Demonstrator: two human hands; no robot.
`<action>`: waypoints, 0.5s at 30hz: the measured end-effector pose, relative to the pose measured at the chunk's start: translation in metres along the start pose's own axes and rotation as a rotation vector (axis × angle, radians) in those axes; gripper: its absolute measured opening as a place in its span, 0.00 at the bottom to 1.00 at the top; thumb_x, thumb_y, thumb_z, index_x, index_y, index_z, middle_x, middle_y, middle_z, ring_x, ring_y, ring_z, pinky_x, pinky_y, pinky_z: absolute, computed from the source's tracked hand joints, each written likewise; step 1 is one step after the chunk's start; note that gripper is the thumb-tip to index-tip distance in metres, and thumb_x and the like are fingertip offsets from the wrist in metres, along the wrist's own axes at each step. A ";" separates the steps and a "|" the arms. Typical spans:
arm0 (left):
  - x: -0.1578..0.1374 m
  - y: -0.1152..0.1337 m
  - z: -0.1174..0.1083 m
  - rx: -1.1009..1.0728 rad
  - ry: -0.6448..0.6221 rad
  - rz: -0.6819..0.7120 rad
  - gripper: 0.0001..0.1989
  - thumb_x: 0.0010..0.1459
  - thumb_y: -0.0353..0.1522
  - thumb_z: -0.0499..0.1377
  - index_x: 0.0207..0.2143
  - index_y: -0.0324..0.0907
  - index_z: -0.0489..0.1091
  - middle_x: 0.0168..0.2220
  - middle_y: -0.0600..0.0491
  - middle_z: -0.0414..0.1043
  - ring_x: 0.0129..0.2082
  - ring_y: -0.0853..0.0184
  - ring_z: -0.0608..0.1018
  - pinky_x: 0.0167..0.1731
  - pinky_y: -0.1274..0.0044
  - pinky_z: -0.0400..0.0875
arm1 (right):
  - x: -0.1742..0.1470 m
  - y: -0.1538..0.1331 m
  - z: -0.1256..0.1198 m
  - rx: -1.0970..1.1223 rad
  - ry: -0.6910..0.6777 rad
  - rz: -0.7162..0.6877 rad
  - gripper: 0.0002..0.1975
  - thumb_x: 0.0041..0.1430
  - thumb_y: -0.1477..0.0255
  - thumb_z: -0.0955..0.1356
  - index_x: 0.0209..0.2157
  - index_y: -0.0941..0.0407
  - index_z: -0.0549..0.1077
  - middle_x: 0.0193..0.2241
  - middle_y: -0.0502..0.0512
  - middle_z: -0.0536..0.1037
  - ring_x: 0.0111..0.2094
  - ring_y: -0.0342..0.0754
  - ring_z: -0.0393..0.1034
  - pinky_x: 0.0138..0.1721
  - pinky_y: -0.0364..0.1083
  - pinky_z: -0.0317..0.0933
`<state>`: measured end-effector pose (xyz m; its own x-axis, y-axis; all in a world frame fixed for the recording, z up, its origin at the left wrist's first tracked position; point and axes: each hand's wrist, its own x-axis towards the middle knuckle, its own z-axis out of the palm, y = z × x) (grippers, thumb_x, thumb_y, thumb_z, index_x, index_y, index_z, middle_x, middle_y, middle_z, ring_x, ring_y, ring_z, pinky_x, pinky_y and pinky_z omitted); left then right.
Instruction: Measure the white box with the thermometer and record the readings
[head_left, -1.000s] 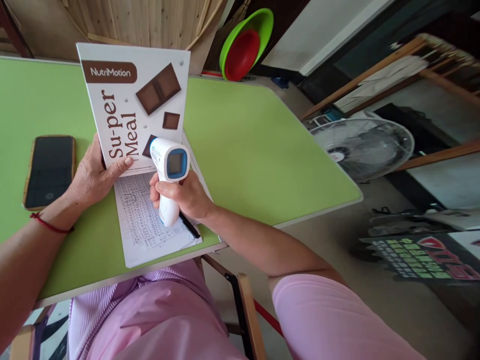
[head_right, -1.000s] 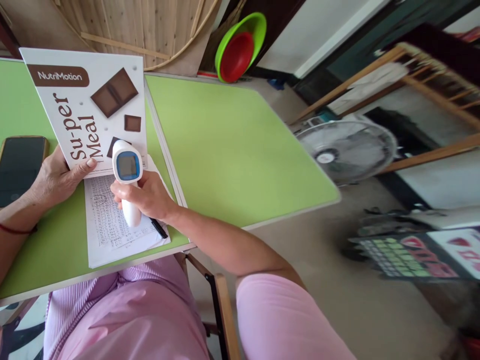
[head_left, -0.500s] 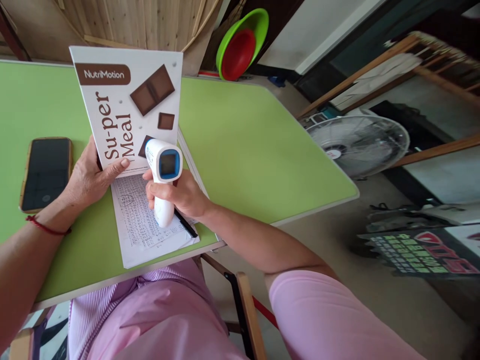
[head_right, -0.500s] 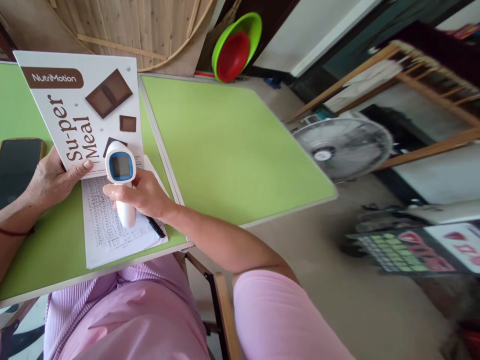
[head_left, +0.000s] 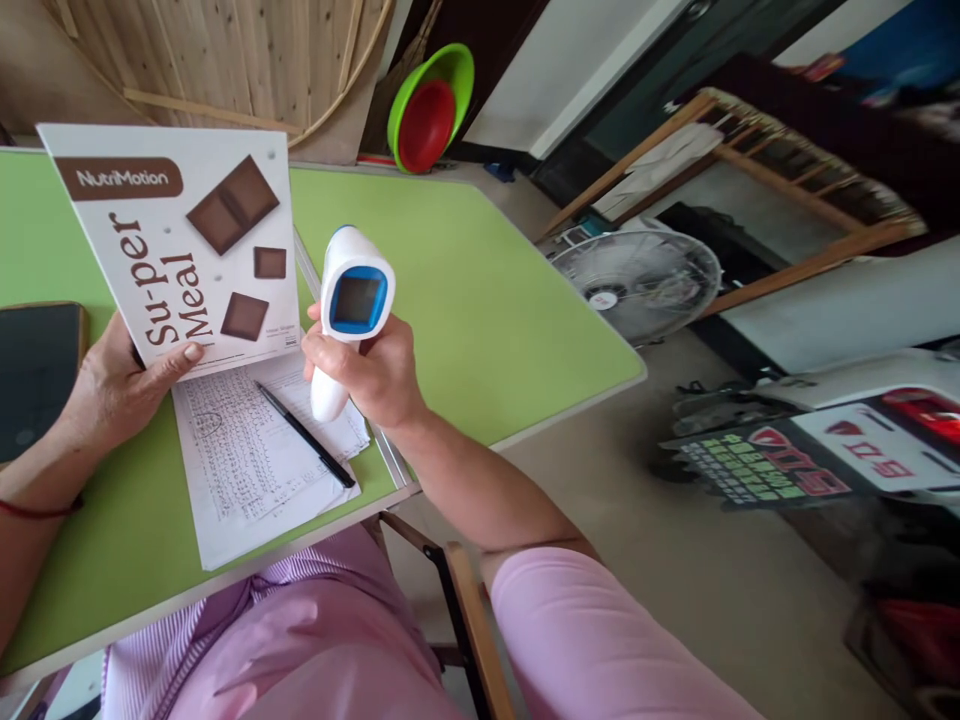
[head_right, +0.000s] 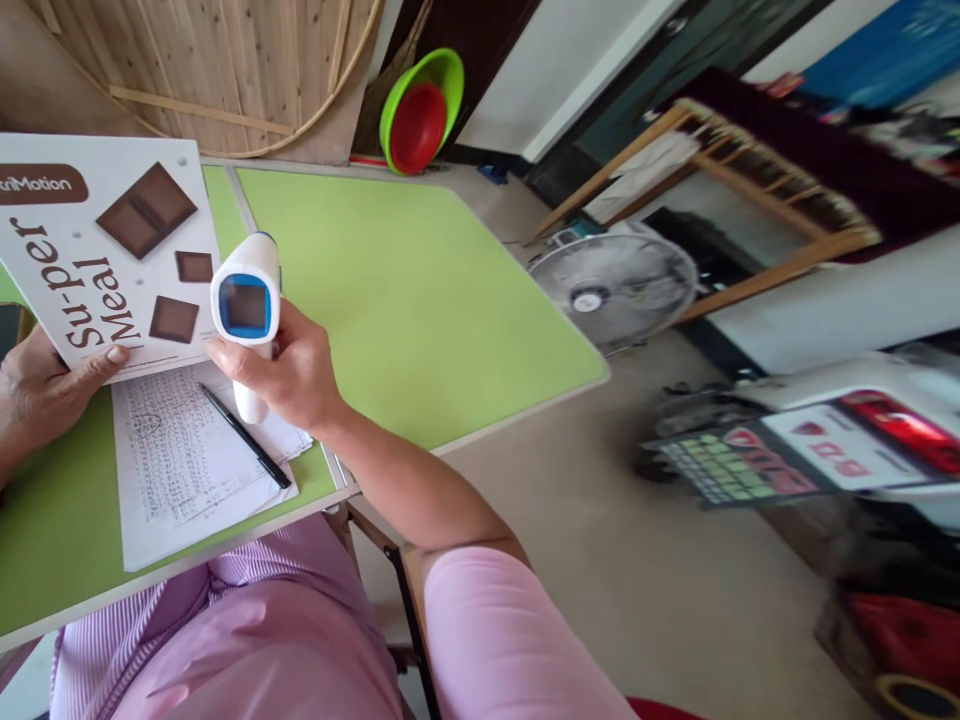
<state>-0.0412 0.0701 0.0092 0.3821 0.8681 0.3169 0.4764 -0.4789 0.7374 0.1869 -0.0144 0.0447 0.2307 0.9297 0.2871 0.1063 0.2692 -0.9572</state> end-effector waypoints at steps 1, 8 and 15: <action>0.000 0.000 -0.001 0.030 -0.001 -0.032 0.30 0.54 0.53 0.57 0.47 0.38 0.71 0.48 0.44 0.75 0.48 0.50 0.77 0.47 0.65 0.74 | 0.001 -0.001 -0.001 -0.005 0.026 -0.001 0.16 0.42 0.62 0.74 0.27 0.55 0.67 0.21 0.46 0.69 0.23 0.41 0.63 0.27 0.47 0.63; 0.001 0.006 -0.005 0.067 0.021 -0.077 0.30 0.51 0.55 0.58 0.46 0.41 0.71 0.48 0.46 0.75 0.48 0.50 0.77 0.44 0.65 0.74 | -0.001 -0.006 -0.002 -0.067 0.037 -0.001 0.16 0.43 0.61 0.73 0.27 0.54 0.65 0.23 0.48 0.70 0.25 0.42 0.63 0.29 0.48 0.64; -0.003 0.011 0.001 0.055 0.120 -0.151 0.32 0.49 0.56 0.61 0.46 0.40 0.71 0.44 0.45 0.77 0.43 0.47 0.78 0.39 0.63 0.74 | 0.001 -0.007 -0.009 -0.159 -0.010 -0.003 0.18 0.46 0.56 0.72 0.28 0.54 0.66 0.25 0.50 0.70 0.26 0.43 0.63 0.30 0.48 0.63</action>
<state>-0.0363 0.0623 0.0165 0.2079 0.9384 0.2762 0.5649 -0.3457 0.7492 0.1955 -0.0179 0.0522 0.2204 0.9316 0.2889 0.2588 0.2297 -0.9382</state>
